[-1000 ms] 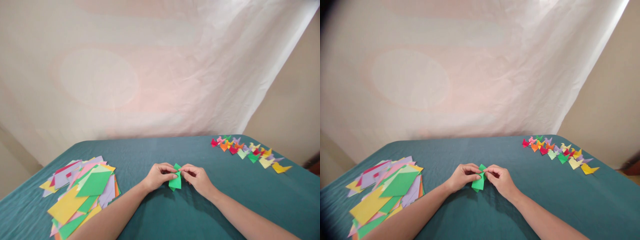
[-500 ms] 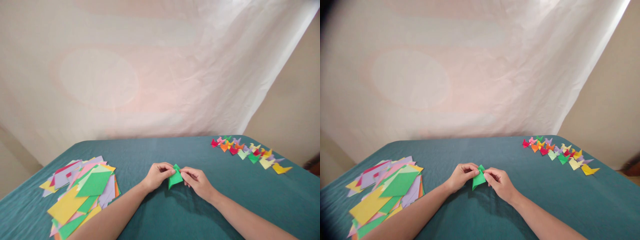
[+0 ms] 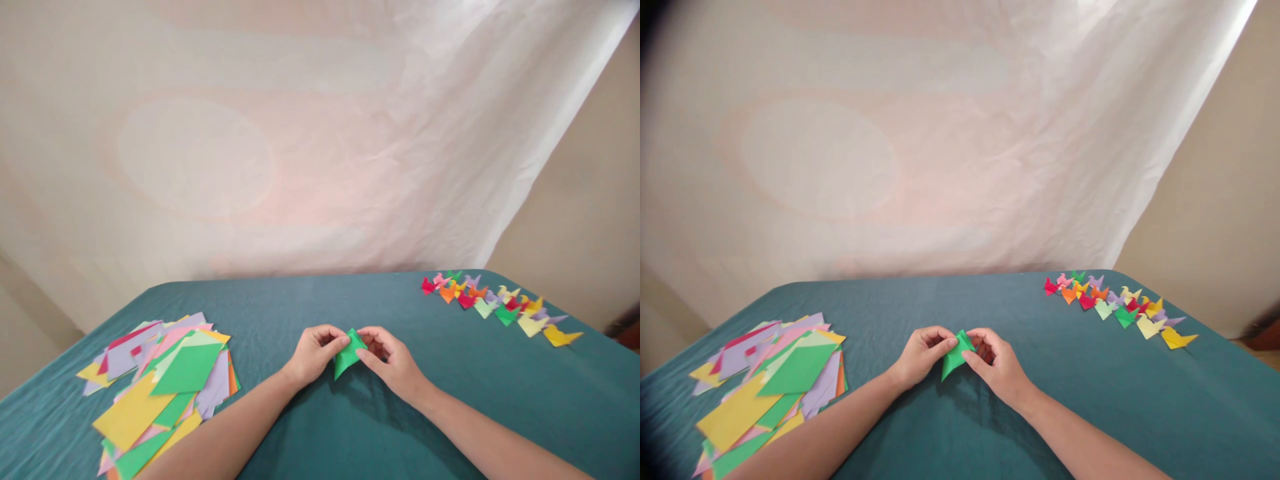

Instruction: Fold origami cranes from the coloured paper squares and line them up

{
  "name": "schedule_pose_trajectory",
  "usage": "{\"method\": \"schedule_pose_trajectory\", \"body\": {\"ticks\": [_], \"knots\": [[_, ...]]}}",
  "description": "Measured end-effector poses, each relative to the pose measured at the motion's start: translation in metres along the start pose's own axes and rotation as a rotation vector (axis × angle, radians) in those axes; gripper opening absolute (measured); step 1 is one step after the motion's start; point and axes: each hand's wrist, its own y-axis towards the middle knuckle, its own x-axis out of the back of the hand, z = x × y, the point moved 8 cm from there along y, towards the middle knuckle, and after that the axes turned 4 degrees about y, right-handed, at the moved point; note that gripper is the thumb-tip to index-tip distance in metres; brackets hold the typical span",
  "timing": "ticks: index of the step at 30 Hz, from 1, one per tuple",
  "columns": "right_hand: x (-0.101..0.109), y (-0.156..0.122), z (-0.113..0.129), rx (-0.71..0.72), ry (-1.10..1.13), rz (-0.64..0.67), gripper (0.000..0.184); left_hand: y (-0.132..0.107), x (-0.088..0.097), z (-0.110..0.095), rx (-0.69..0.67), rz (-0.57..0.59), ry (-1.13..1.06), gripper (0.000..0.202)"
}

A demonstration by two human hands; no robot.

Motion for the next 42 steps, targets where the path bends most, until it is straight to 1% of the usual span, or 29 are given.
{"method": "schedule_pose_trajectory", "body": {"ticks": [5, 8, 11, 14, 17, 21, 25, 28, 31, 36, 42], "knots": [[0.002, -0.001, 0.004, 0.025, -0.051, -0.030, 0.028, 0.000, 0.000, -0.001, -0.033, -0.003, 0.032, 0.025], [0.005, -0.003, 0.008, 0.067, -0.060, -0.073, 0.028, -0.001, 0.000, -0.003, -0.064, -0.004, 0.065, 0.024], [0.006, -0.004, 0.013, 0.120, -0.105, -0.099, 0.022, -0.003, -0.001, -0.009, -0.120, -0.016, 0.142, 0.022], [0.006, -0.005, 0.019, 0.179, -0.177, -0.113, 0.014, -0.007, -0.003, -0.019, -0.188, -0.033, 0.269, 0.019], [0.007, -0.005, 0.025, 0.228, -0.209, -0.135, 0.010, -0.011, -0.004, -0.029, -0.266, -0.061, 0.381, 0.016], [0.007, -0.006, 0.028, 0.262, -0.211, -0.152, 0.009, -0.017, -0.008, -0.043, -0.422, -0.075, 0.465, 0.012], [0.010, -0.009, 0.024, 0.260, -0.177, -0.186, 0.015, -0.024, -0.011, -0.052, -0.575, -0.082, 0.523, 0.010], [0.012, -0.010, 0.022, 0.260, -0.168, -0.202, 0.022, -0.026, -0.012, -0.055, -0.630, -0.097, 0.552, 0.010], [0.011, -0.009, 0.025, 0.262, -0.200, -0.170, 0.021, -0.026, -0.012, -0.055, -0.615, -0.096, 0.569, 0.011], [0.008, -0.008, 0.031, 0.236, -0.200, -0.123, 0.018, -0.024, -0.011, -0.050, -0.521, -0.081, 0.580, 0.011], [0.006, -0.007, 0.033, 0.222, -0.178, -0.088, 0.015, -0.021, -0.008, -0.036, -0.436, -0.117, 0.553, 0.010]]}}
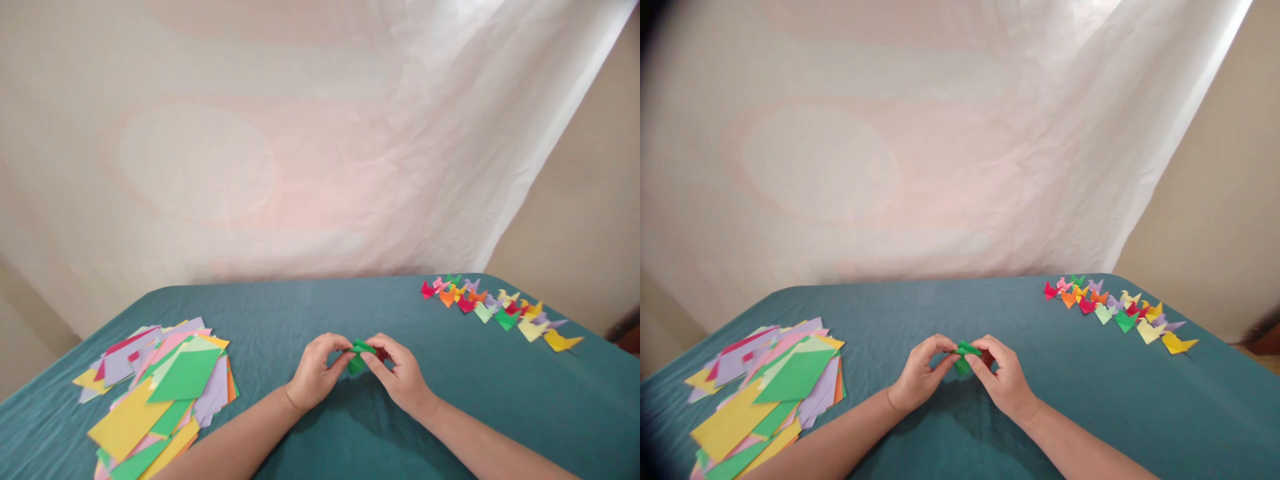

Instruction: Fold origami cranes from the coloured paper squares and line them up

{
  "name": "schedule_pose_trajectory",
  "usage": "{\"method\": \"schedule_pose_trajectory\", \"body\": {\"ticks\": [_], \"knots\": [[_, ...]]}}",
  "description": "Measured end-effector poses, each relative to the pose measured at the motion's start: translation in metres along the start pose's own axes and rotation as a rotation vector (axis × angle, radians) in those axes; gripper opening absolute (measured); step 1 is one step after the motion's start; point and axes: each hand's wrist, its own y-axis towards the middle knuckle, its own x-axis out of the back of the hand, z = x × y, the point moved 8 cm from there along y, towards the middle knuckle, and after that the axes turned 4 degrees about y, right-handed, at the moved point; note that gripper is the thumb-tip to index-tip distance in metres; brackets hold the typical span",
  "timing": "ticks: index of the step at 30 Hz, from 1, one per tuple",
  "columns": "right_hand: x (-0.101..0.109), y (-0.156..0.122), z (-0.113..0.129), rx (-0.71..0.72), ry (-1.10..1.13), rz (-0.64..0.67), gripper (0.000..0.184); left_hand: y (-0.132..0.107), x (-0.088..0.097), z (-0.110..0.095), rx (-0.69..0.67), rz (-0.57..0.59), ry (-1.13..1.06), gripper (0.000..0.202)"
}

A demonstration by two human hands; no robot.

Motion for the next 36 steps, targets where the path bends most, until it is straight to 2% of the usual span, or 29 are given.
{"method": "schedule_pose_trajectory", "body": {"ticks": [5, 14, 23, 28, 33, 36], "knots": [[-0.001, 0.000, -0.003, -0.022, -0.005, 0.002, 0.017, -0.003, -0.008, 0.010, 0.101, 0.041, -0.115, 0.017], [0.000, 0.001, -0.005, -0.043, -0.033, 0.006, 0.022, -0.001, -0.008, 0.008, 0.184, 0.080, -0.189, 0.018], [0.000, 0.002, -0.010, -0.059, -0.074, -0.004, 0.026, 0.000, -0.010, 0.010, 0.208, 0.085, -0.233, 0.019], [-0.002, 0.002, -0.017, -0.121, -0.045, -0.006, 0.028, 0.001, -0.010, 0.009, 0.221, 0.099, -0.247, 0.022], [0.003, 0.002, -0.031, -0.226, 0.050, -0.060, 0.029, 0.003, -0.012, 0.010, 0.219, 0.141, -0.297, 0.036], [0.007, 0.003, -0.036, -0.260, 0.091, -0.103, 0.030, 0.004, -0.012, 0.015, 0.249, 0.122, -0.295, 0.033]]}}
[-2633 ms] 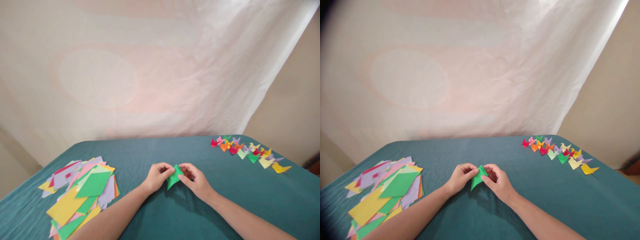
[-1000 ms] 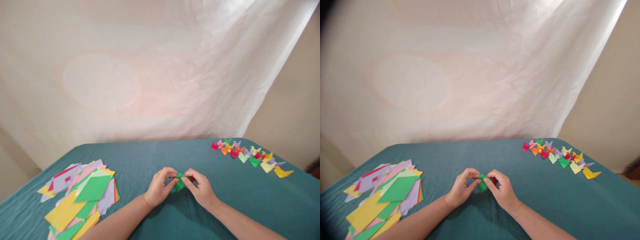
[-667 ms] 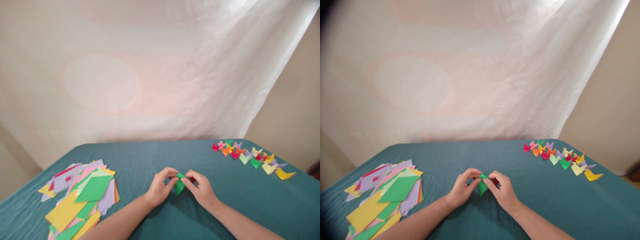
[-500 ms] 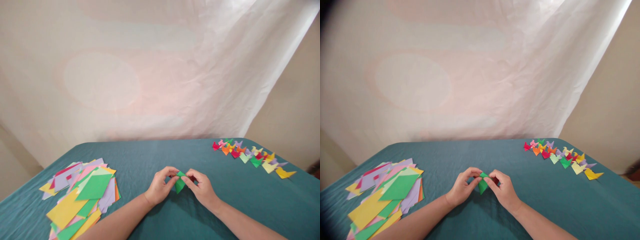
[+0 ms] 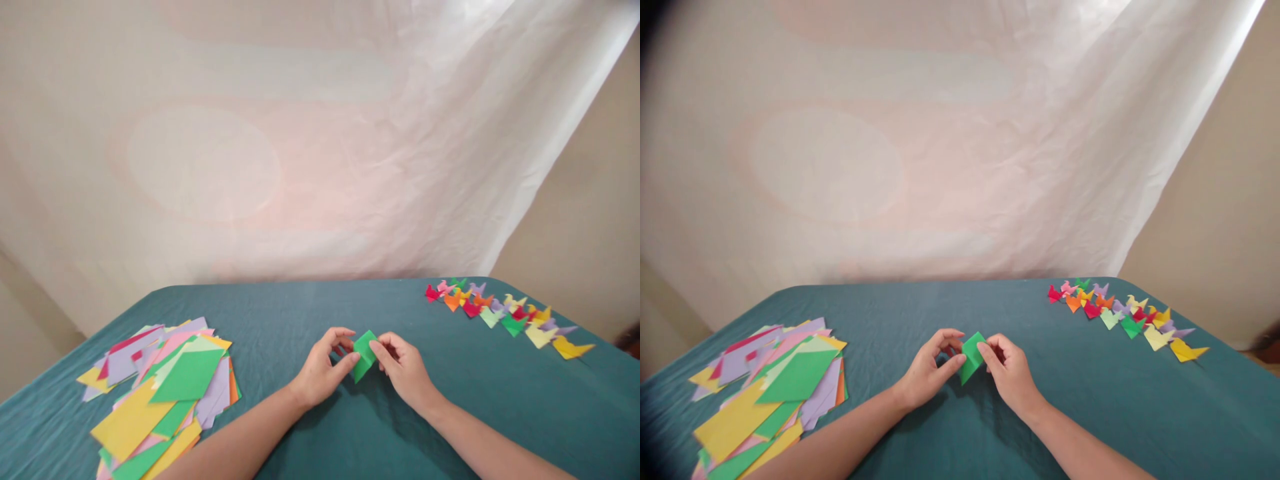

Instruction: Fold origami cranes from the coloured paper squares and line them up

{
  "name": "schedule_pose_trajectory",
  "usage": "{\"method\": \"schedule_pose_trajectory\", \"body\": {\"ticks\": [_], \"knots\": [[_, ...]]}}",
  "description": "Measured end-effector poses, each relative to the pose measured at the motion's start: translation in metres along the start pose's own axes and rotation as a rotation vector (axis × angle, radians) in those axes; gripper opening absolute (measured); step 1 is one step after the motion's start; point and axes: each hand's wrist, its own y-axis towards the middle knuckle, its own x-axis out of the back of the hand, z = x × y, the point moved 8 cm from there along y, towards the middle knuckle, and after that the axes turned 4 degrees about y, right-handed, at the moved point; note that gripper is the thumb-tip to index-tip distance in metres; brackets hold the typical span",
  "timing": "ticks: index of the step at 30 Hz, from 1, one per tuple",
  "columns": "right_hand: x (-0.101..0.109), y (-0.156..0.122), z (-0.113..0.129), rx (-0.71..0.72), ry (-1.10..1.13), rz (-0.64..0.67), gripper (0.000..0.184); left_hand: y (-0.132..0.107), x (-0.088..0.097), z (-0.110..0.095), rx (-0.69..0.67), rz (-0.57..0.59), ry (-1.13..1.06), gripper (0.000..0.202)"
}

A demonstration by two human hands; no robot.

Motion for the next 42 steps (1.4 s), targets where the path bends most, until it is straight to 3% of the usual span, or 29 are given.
{"method": "schedule_pose_trajectory", "body": {"ticks": [4, 9, 21, 30, 36, 42], "knots": [[0.001, 0.001, 0.001, -0.012, 0.025, -0.010, 0.031, 0.001, 0.002, 0.004, 0.035, -0.025, 0.029, 0.021], [-0.003, -0.004, 0.008, 0.056, 0.017, 0.026, 0.025, 0.001, 0.003, 0.006, 0.066, -0.032, 0.030, 0.022], [-0.006, -0.009, 0.023, 0.214, -0.101, 0.056, 0.021, -0.002, 0.008, -0.015, -0.075, -0.085, 0.121, 0.017], [-0.008, -0.010, 0.026, 0.255, -0.122, 0.086, 0.016, -0.002, 0.008, -0.018, -0.106, -0.074, 0.132, 0.015], [-0.003, -0.013, 0.037, 0.319, -0.150, 0.045, 0.009, -0.003, 0.007, -0.019, -0.145, -0.052, 0.158, 0.013], [-0.002, -0.016, 0.049, 0.365, -0.136, 0.049, 0.007, -0.004, 0.002, -0.036, -0.280, 0.038, 0.261, 0.009]]}}
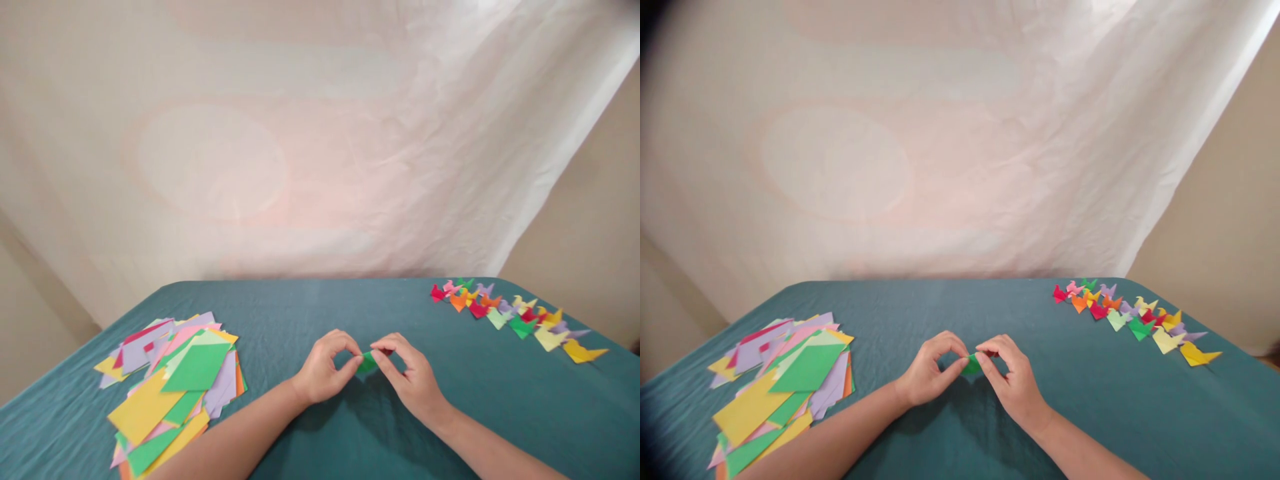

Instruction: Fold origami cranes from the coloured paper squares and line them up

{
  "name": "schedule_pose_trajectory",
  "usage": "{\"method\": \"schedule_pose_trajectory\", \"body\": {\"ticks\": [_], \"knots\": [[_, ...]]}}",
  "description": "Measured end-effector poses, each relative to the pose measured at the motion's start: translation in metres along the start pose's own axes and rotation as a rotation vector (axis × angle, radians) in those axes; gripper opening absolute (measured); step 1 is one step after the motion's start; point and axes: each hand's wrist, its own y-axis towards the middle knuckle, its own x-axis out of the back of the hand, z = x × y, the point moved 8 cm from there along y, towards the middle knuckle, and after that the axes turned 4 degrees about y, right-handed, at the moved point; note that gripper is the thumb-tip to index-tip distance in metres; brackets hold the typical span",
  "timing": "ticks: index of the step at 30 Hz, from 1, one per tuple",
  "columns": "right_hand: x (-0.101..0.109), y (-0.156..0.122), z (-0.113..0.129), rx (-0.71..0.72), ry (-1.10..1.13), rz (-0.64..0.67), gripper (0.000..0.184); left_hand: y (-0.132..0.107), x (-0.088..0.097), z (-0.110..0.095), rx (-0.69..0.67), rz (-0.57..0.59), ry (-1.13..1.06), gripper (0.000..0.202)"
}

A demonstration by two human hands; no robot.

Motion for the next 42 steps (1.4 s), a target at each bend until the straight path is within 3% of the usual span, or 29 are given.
{"method": "schedule_pose_trajectory", "body": {"ticks": [12, 19, 27, 36, 42], "knots": [[-0.001, 0.007, 0.005, 0.097, -0.086, 0.087, 0.007, 0.015, 0.007, -0.020, -0.123, 0.078, 0.226, 0.011], [0.011, 0.012, 0.020, 0.152, -0.177, 0.074, 0.009, 0.017, 0.007, -0.024, -0.003, -0.024, 0.200, 0.009], [0.033, -0.006, 0.016, 0.004, -0.094, 0.036, 0.015, 0.016, -0.014, -0.026, 0.105, -0.046, 0.030, 0.013], [0.028, -0.022, -0.007, -0.140, -0.022, -0.003, 0.017, 0.015, -0.033, -0.013, 0.168, -0.028, -0.079, 0.018], [0.022, -0.026, -0.017, -0.220, 0.017, 0.052, 0.020, 0.010, -0.039, 0.000, 0.242, -0.048, -0.268, 0.021]]}}
